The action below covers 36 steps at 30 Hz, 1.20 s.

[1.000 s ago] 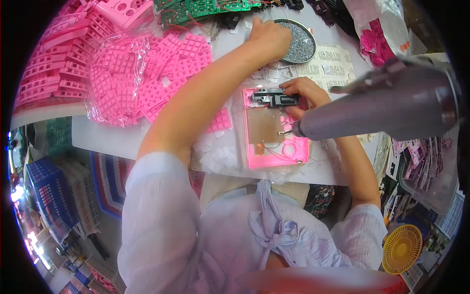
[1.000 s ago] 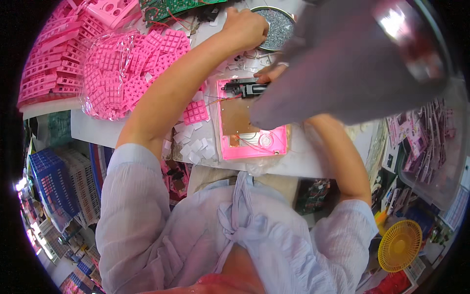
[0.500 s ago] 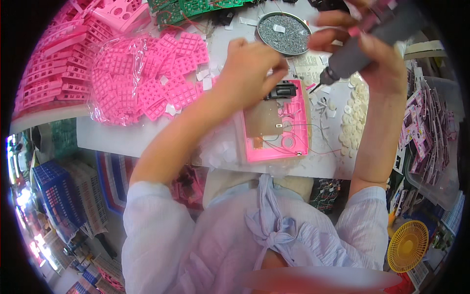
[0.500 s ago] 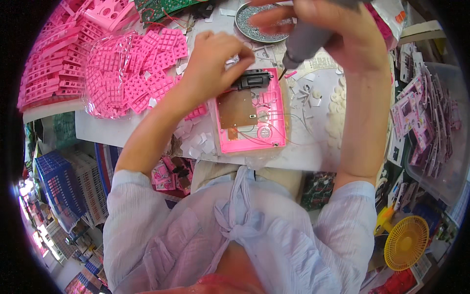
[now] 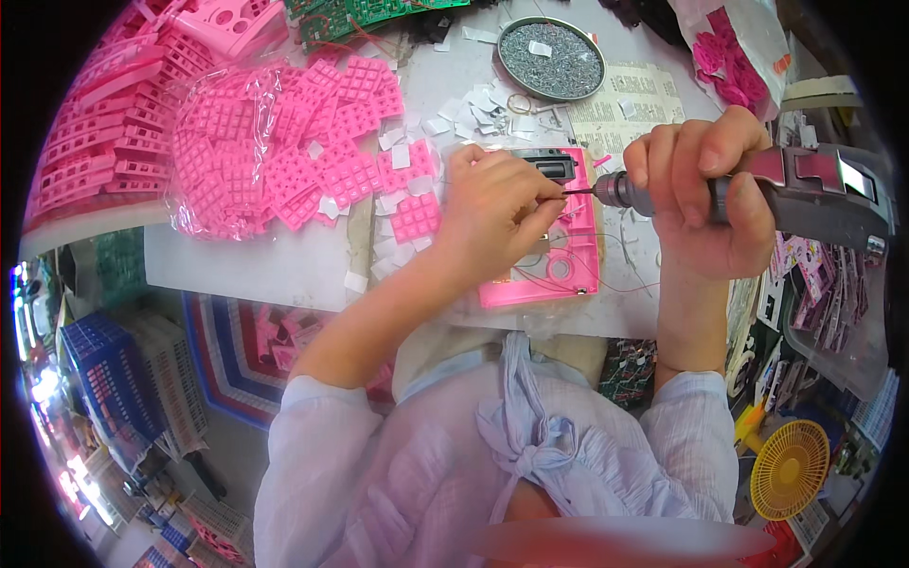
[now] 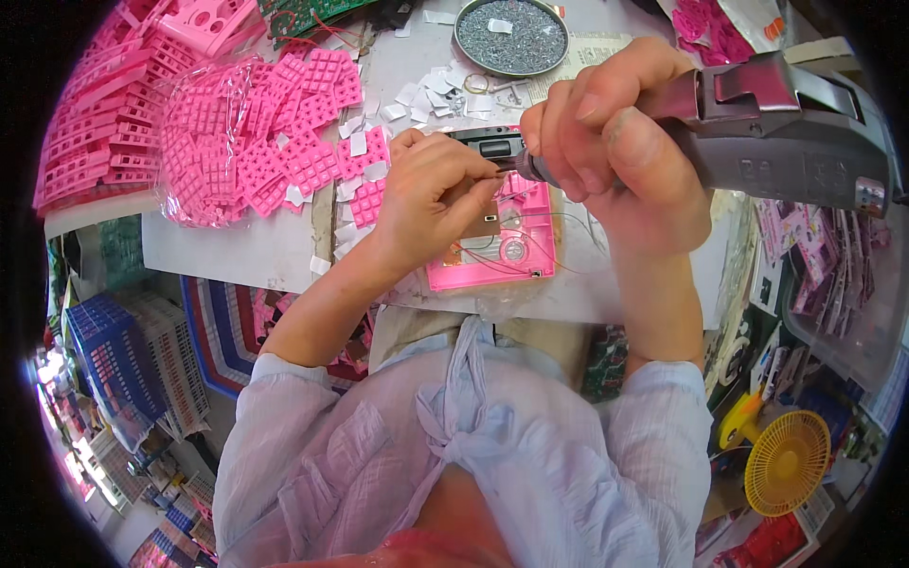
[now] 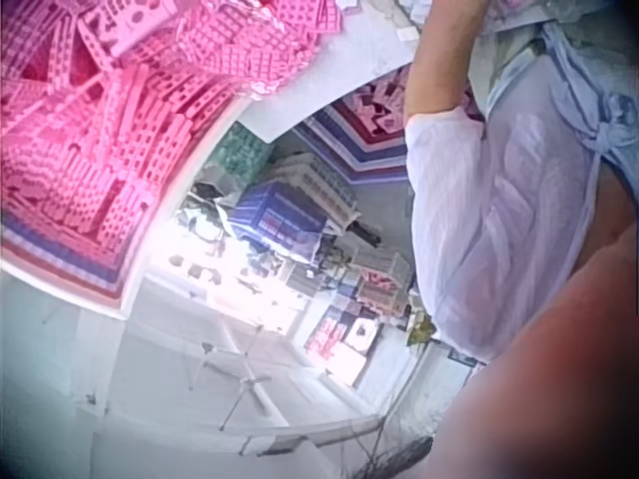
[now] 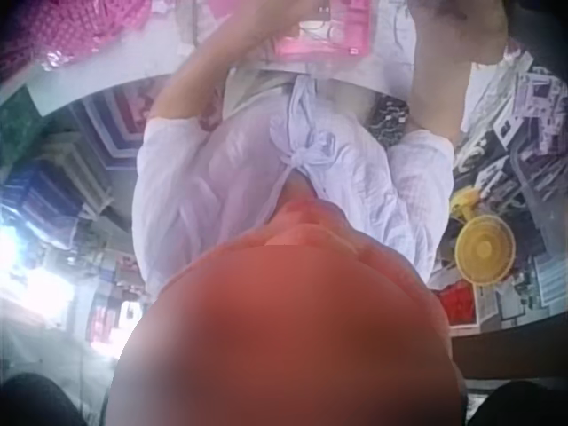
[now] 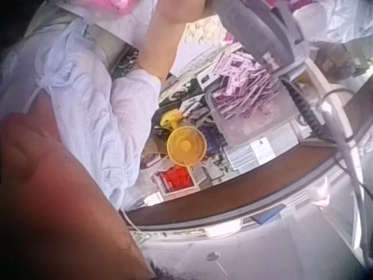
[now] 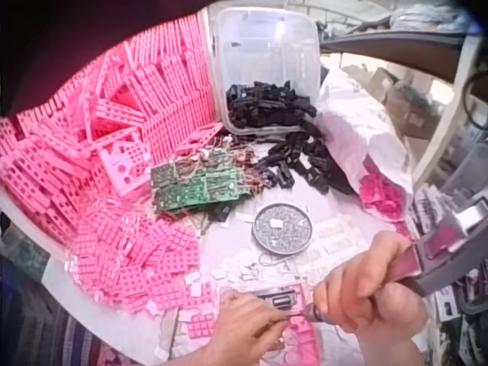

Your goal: Assembling a pink toy piggy bank by installing electronic components and fastening them with screws.

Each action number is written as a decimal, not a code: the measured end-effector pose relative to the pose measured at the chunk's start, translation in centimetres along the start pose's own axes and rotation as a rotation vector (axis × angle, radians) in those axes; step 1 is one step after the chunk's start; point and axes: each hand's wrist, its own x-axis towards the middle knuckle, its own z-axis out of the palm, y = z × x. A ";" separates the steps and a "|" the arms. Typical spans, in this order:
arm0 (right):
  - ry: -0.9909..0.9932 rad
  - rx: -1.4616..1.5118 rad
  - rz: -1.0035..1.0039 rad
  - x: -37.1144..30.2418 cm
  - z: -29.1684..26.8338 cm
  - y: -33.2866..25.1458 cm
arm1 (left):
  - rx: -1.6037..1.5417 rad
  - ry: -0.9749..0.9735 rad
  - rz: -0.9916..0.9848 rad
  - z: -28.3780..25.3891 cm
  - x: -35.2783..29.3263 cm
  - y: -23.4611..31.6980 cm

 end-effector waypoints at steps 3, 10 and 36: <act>0.007 0.014 0.006 -0.1 0.1 0.3 | -0.010 0.006 -0.011 0.0 0.0 -0.2; 0.113 -0.040 -0.020 0.3 -0.1 1.5 | 0.313 0.098 0.057 0.4 1.4 0.2; 0.122 -0.385 0.258 -0.2 -8.8 1.1 | 0.084 -0.271 -0.119 -4.0 3.1 -1.0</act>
